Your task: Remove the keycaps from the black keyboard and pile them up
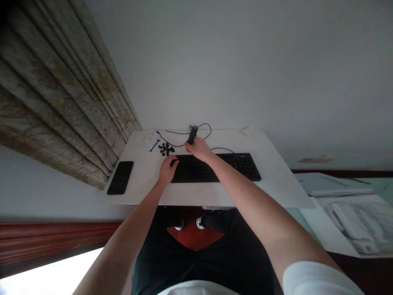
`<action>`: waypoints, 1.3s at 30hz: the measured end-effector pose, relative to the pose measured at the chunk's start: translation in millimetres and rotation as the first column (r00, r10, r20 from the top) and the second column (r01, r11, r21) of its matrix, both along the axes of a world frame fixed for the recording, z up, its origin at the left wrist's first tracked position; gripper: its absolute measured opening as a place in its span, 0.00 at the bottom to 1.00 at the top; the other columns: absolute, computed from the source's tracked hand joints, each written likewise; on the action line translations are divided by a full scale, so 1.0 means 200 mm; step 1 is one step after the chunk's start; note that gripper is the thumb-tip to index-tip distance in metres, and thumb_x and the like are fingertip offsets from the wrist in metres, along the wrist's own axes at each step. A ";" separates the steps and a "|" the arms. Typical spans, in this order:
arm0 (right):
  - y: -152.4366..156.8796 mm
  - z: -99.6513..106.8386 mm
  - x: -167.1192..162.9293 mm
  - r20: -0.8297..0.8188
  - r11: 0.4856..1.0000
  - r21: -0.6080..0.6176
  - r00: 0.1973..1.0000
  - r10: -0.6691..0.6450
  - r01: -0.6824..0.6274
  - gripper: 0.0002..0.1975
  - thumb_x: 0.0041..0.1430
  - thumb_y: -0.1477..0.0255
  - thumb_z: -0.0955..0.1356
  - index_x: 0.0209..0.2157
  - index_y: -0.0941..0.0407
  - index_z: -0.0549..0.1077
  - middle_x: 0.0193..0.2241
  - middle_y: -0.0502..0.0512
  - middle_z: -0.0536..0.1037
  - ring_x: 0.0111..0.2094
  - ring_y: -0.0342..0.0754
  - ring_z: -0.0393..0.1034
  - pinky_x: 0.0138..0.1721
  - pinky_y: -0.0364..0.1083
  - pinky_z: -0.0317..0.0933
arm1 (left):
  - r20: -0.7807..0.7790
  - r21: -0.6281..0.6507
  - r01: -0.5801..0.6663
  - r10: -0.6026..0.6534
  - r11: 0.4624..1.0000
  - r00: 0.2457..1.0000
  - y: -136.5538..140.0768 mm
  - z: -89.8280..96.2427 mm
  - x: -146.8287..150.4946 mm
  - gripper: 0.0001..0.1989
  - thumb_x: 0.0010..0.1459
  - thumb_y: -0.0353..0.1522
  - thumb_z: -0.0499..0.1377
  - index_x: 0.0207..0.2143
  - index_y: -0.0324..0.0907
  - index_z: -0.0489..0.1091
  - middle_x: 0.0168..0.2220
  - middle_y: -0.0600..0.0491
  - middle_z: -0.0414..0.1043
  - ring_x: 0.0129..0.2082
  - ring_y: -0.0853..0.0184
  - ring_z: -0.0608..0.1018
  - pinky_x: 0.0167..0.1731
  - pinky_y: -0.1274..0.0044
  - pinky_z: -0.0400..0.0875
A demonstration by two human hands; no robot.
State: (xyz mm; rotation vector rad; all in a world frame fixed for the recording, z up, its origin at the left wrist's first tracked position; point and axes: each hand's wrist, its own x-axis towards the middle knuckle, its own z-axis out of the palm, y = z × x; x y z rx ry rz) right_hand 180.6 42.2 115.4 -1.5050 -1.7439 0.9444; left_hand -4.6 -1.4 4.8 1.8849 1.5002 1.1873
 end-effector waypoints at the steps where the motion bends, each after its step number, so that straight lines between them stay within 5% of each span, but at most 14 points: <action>1: -0.02 -0.04 0.05 -0.067 0.999 -0.023 0.997 -0.039 0.038 0.08 0.64 0.70 0.70 0.36 0.62 0.77 0.29 0.59 0.82 0.30 0.48 0.79 0.37 0.46 0.74 | 0.025 -0.011 -0.021 0.021 1.000 0.999 0.00 0.00 -0.01 0.06 0.65 0.30 0.57 0.42 0.42 0.74 0.47 0.48 0.76 0.51 0.62 0.76 0.57 0.67 0.69; 8: -0.24 -0.25 0.28 -0.403 0.967 -0.098 0.879 -0.254 0.234 0.13 0.63 0.63 0.71 0.38 0.60 0.75 0.33 0.62 0.83 0.30 0.48 0.79 0.29 0.45 0.75 | 0.133 -0.085 -0.167 0.178 0.982 0.975 0.01 0.00 -0.03 0.10 0.66 0.32 0.54 0.41 0.41 0.76 0.44 0.47 0.77 0.47 0.63 0.77 0.54 0.69 0.70; 11: -0.35 -0.34 0.37 -0.326 0.948 0.001 0.896 -0.302 0.320 0.20 0.62 0.55 0.69 0.40 0.60 0.76 0.32 0.62 0.83 0.30 0.50 0.79 0.25 0.44 0.71 | 0.172 -0.143 -0.225 0.248 0.964 0.953 0.02 0.00 -0.04 0.12 0.66 0.33 0.54 0.42 0.40 0.77 0.44 0.47 0.78 0.46 0.63 0.78 0.52 0.71 0.71; 16: -0.50 -0.48 0.44 -0.118 0.835 0.220 0.863 -0.491 0.505 0.27 0.64 0.48 0.64 0.36 0.59 0.78 0.28 0.62 0.82 0.32 0.55 0.80 0.36 0.49 0.71 | 0.231 -0.346 -0.205 0.295 0.916 0.927 0.10 0.05 -0.09 0.13 0.63 0.36 0.57 0.39 0.37 0.79 0.36 0.49 0.80 0.35 0.65 0.79 0.37 0.76 0.73; 20: -0.55 -0.50 0.43 -0.064 0.775 0.340 0.836 -0.545 0.532 0.28 0.65 0.48 0.62 0.35 0.59 0.78 0.30 0.64 0.82 0.30 0.54 0.79 0.34 0.47 0.68 | 0.119 -0.413 -0.220 0.291 0.884 0.949 0.20 0.13 -0.17 0.12 0.58 0.36 0.61 0.37 0.37 0.80 0.29 0.50 0.78 0.29 0.66 0.77 0.30 0.77 0.70; 28: -0.55 -0.46 0.43 0.009 0.796 0.342 0.845 -0.534 0.499 0.30 0.67 0.48 0.60 0.36 0.60 0.79 0.24 0.60 0.80 0.26 0.52 0.77 0.30 0.46 0.65 | -0.157 -0.294 -0.199 0.158 0.935 0.975 0.30 0.21 -0.24 0.06 0.55 0.32 0.63 0.30 0.43 0.80 0.30 0.50 0.81 0.38 0.59 0.81 0.42 0.73 0.72; 32: -0.55 -0.46 0.43 0.020 0.806 0.351 0.857 -0.515 0.476 0.30 0.67 0.48 0.59 0.37 0.60 0.78 0.23 0.60 0.79 0.25 0.52 0.76 0.30 0.46 0.64 | -0.229 -0.262 -0.193 0.134 0.946 0.964 0.32 0.20 -0.23 0.08 0.57 0.31 0.61 0.36 0.41 0.80 0.36 0.48 0.82 0.40 0.59 0.80 0.46 0.71 0.73; 36: -0.55 -0.47 0.43 0.044 0.807 0.357 0.855 -0.517 0.470 0.30 0.68 0.49 0.59 0.36 0.60 0.79 0.22 0.60 0.79 0.24 0.52 0.76 0.29 0.46 0.64 | -0.215 -0.090 -0.236 0.212 0.968 0.953 0.28 0.19 -0.19 0.13 0.62 0.28 0.55 0.45 0.38 0.77 0.44 0.44 0.79 0.44 0.61 0.79 0.51 0.70 0.72; 39: -0.54 -0.47 0.44 0.038 0.810 0.352 0.858 -0.512 0.468 0.30 0.68 0.50 0.59 0.34 0.60 0.79 0.24 0.61 0.80 0.25 0.52 0.76 0.29 0.46 0.64 | -0.206 0.013 -0.135 0.135 0.991 0.969 0.18 0.16 -0.10 0.14 0.63 0.27 0.53 0.45 0.40 0.76 0.46 0.45 0.76 0.45 0.62 0.78 0.52 0.70 0.73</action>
